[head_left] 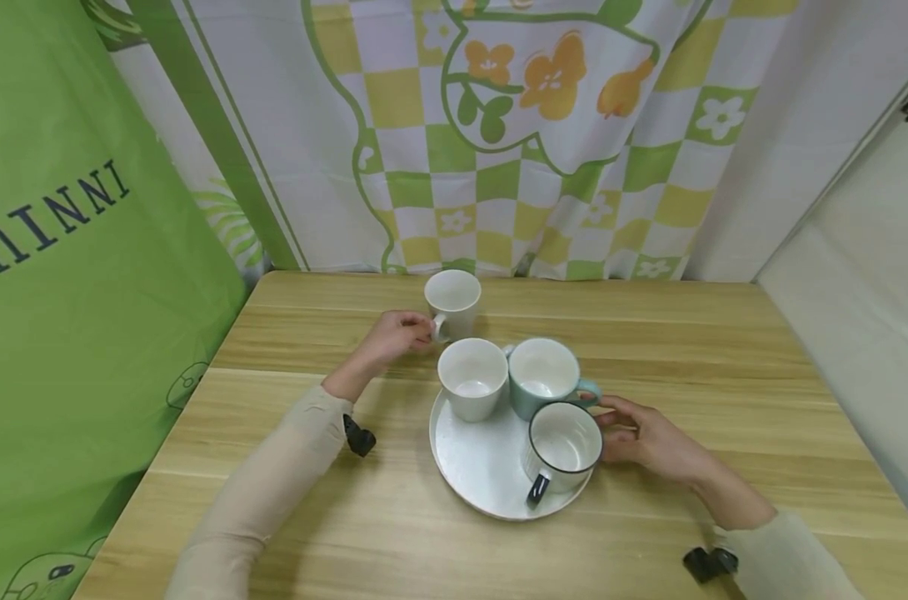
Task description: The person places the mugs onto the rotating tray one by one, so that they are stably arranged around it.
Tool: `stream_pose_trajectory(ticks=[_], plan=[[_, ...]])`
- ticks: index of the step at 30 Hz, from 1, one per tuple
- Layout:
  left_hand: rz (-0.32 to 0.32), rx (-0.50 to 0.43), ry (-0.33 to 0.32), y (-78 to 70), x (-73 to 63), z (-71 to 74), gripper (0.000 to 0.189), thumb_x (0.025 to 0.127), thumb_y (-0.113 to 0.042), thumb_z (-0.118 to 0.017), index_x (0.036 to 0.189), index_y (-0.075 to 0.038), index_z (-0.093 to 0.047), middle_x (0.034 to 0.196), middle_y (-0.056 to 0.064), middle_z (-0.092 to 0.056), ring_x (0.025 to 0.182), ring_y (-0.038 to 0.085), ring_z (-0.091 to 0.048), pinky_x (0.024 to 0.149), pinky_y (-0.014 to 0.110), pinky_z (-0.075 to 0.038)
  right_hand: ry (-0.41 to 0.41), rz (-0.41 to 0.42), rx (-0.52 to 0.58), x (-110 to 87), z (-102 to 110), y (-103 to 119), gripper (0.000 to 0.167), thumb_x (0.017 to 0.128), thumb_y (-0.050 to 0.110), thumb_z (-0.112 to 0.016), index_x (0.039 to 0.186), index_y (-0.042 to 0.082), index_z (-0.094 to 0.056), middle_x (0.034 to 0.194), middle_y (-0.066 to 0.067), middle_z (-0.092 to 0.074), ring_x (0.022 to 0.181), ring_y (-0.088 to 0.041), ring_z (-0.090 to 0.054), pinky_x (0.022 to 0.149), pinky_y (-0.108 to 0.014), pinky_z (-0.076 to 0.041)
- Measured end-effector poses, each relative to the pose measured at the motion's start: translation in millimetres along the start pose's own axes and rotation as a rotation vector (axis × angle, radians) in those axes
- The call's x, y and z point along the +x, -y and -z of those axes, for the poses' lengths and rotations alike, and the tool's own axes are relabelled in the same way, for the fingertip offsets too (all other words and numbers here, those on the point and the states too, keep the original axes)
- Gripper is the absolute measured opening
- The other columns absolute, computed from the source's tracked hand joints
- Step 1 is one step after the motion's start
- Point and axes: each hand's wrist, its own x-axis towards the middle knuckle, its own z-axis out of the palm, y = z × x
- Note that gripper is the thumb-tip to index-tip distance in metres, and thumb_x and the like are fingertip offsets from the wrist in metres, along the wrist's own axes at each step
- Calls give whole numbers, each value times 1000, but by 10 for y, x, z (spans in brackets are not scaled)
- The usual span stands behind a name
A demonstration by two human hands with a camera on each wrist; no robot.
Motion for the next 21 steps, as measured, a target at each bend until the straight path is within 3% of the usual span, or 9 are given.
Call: stream_pose_trajectory(ticks=[4,12,21], plan=[[6,-12,-8,13,7,4,31,99,-13,-62,119,9,-65,104,15,-69,97,24,-68,99,46,-55,-3,-9,0,0,-5,4,79,91,10,-72,152,-9,-25,134,-36,-53,104,-11,-67,85,-22,-54],[14,20,-36,-29,-21,-51,42,96,-31,-67,120,3,-68,115,20,-70,110,38,-67,101,47,-53,-15,-18,-8,1,-13,2,78,91,11,-72,152,-7,-27,134,-34,-54,106,-15,-67,86,-23,-54],[7,44,-69,51,60,-101,42,92,-37,-73,117,-3,-72,113,17,-72,97,27,-70,90,35,-57,-9,-37,-10,4,-11,1,80,92,14,-71,154,-5,-24,136,-32,-54,112,-26,-65,86,-22,-53]])
